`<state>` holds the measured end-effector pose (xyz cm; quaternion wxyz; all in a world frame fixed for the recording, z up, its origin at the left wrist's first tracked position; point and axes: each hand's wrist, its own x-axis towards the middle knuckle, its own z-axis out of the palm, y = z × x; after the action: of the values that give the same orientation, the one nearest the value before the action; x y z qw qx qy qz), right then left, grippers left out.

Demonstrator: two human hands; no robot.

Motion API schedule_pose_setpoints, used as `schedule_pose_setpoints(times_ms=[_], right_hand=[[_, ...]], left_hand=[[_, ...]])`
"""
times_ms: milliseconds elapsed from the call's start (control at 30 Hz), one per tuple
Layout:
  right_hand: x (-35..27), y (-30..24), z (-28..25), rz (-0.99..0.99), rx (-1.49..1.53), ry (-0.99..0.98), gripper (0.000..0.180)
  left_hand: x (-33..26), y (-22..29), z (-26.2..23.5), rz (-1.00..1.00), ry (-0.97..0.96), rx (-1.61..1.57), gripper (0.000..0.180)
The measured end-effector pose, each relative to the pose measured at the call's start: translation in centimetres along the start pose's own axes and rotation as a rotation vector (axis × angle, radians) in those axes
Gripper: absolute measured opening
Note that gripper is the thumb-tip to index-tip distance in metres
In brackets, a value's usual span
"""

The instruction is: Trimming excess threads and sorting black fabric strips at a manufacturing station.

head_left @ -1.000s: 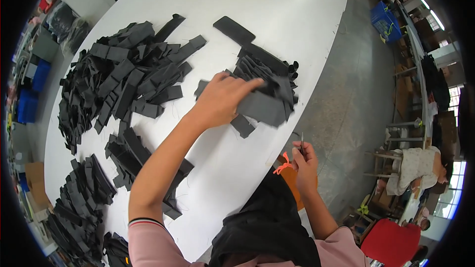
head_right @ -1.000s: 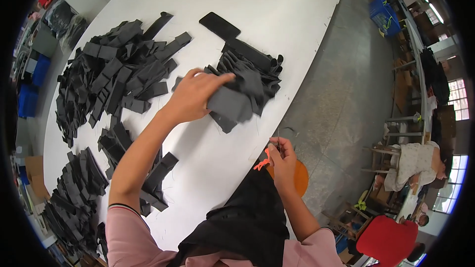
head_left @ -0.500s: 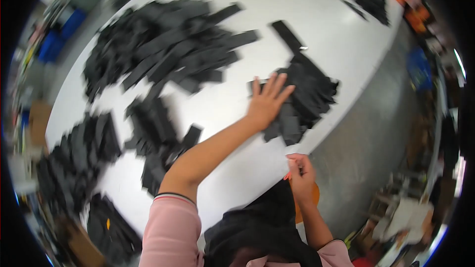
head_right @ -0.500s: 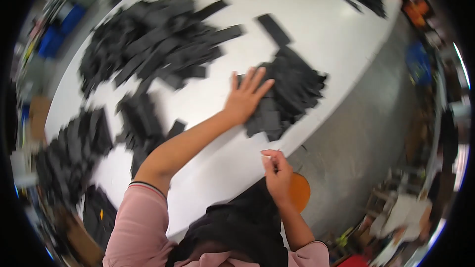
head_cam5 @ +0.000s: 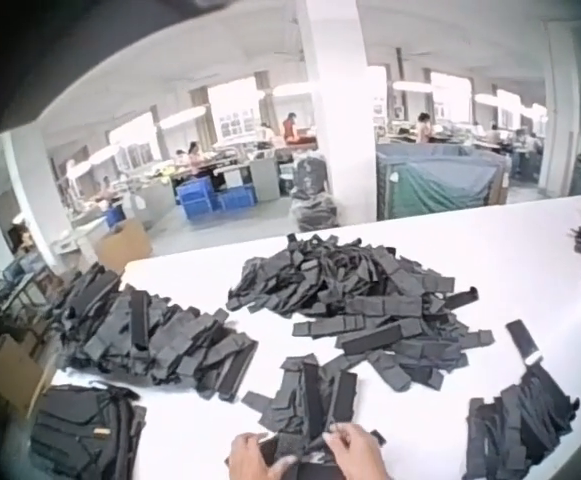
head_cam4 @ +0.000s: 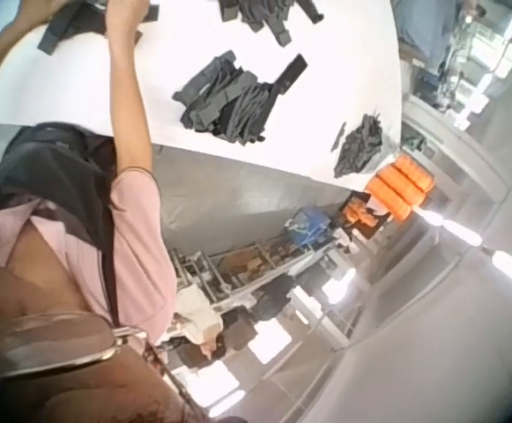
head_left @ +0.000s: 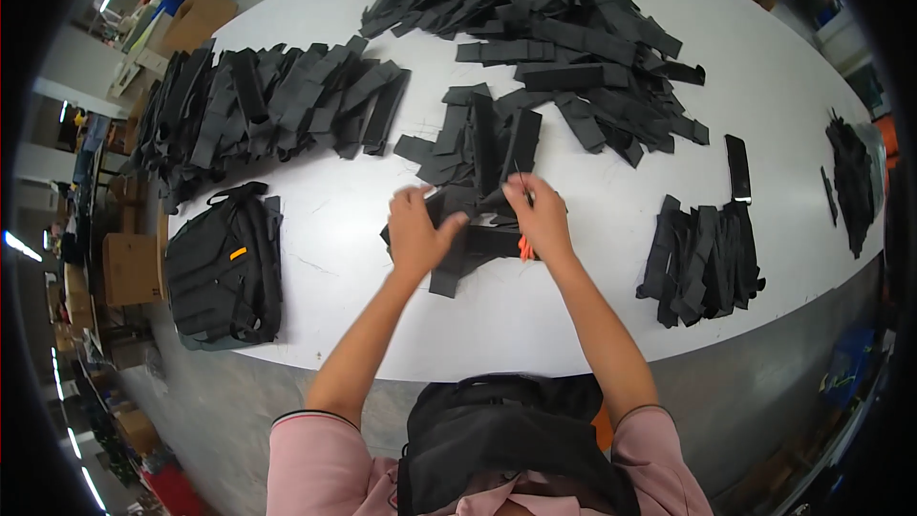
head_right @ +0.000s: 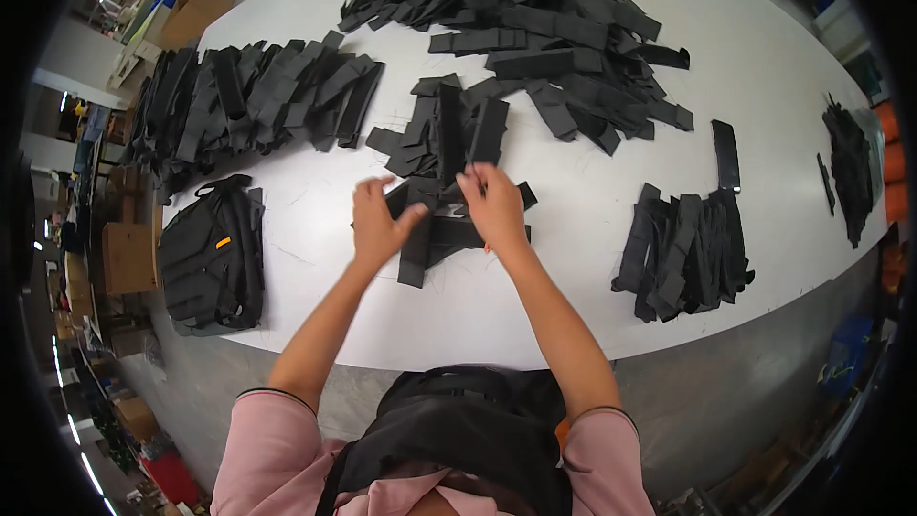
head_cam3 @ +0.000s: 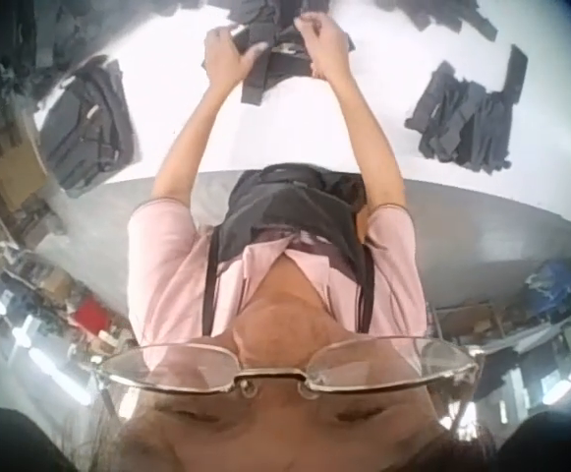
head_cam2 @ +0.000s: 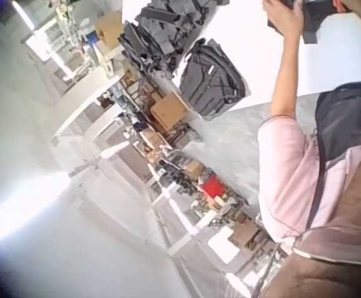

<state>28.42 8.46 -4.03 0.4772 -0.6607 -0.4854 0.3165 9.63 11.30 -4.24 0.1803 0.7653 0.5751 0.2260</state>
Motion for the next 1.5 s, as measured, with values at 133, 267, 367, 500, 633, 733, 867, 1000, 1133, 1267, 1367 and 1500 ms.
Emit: schedule_pose_setpoints(times_ms=[133,267,367,500,633,733,867,1000,1133,1267,1367,1500], right_hand=[[5.1,1.7,5.0,0.098,-0.372,-0.016,0.045],[5.2,3.0,3.4,0.432,-0.009,-0.251,0.05],[1.9,1.5,-1.8,0.579,0.555,-0.243,0.04],[-5.4,-2.4,-5.2,0.536,0.661,-0.31,0.036],[-10.3,-1.6,-4.3,0.85,0.677,-0.179,0.029],[-12.0,0.3,-1.7,0.765,0.537,-0.141,0.024],[-10.9,-2.4,-1.3,0.358,0.179,-0.049,0.021],[-9.1,-9.0,-1.4,-0.01,0.213,-0.014,0.021],[-11.2,-10.2,1.6,-0.195,0.109,-0.156,0.028],[-14.8,-8.5,6.3,-0.167,-0.001,-0.458,0.028],[-15.7,-8.2,5.8,-0.216,0.046,-0.598,0.02],[-10.4,-4.1,2.9,-0.085,-0.112,-0.27,0.013]], left_hand=[[-3.9,0.6,3.0,-0.05,-0.261,0.234,0.091],[-4.1,-3.0,3.1,-0.217,-0.235,-0.197,0.076],[-4.5,-5.0,0.0,-0.347,-0.141,-0.601,0.055],[-5.2,-2.9,-3.9,-0.556,-0.228,-1.005,0.042],[-7.0,-2.3,-3.9,-0.534,-0.526,-1.401,0.036],[-9.1,-2.8,-2.4,-0.754,-0.371,-1.119,0.034],[-9.4,-2.2,-4.5,-0.655,-0.186,-1.161,0.049],[-10.9,-1.0,-8.2,-0.266,-0.167,-1.503,0.042],[-10.7,-3.4,-6.6,-0.677,0.238,-1.266,0.033],[-9.1,-9.1,-5.4,-0.885,0.27,-1.109,0.033],[-10.7,-13.5,-6.1,-0.782,0.397,-1.028,0.033],[-9.3,-12.8,-9.5,-0.926,0.426,-0.968,0.034]])
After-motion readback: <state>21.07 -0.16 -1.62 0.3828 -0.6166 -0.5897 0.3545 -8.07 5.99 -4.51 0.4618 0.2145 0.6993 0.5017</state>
